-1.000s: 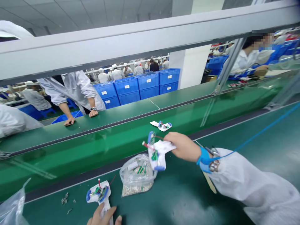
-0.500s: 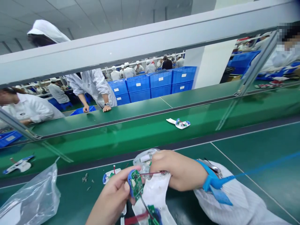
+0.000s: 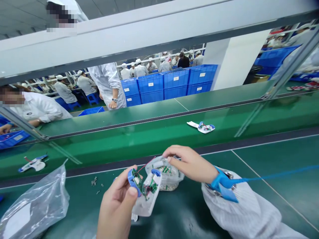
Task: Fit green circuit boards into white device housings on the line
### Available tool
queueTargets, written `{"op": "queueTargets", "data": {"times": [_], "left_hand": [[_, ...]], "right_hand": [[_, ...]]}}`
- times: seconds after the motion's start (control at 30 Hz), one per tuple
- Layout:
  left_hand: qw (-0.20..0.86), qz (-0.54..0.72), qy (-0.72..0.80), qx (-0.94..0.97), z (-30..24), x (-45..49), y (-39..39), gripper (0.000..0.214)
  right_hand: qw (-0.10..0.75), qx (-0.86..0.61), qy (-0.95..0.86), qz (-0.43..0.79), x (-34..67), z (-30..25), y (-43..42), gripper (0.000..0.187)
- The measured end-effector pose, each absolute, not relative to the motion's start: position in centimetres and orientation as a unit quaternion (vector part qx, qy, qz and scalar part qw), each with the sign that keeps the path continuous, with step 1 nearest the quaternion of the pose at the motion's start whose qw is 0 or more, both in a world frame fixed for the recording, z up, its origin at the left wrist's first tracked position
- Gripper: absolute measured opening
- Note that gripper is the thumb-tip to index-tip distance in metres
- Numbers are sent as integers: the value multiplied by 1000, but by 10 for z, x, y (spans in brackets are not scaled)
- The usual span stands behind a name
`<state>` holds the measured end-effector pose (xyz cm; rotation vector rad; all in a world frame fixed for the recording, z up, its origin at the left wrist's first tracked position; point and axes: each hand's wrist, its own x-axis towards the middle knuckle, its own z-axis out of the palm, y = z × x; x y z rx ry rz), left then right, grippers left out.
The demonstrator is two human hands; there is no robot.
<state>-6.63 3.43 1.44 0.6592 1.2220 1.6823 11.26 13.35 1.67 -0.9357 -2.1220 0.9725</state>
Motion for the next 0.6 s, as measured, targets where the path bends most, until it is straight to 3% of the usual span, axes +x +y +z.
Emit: {"op": "queueTargets", "data": {"times": [0.17, 0.37, 0.5, 0.6], "left_hand": [[379, 632, 568, 367, 14, -51, 24, 36], [228, 574, 621, 483, 12, -53, 22, 27], [303, 585, 609, 441, 12, -58, 25, 31], [396, 628, 582, 332, 11, -64, 28, 41]], "right_hand": [[429, -277, -731, 453, 94, 30, 96, 8], [422, -278, -686, 523, 74, 23, 84, 13], [440, -243, -656, 564, 84, 21, 100, 18], [440, -299, -690, 491, 97, 25, 112, 14]]}}
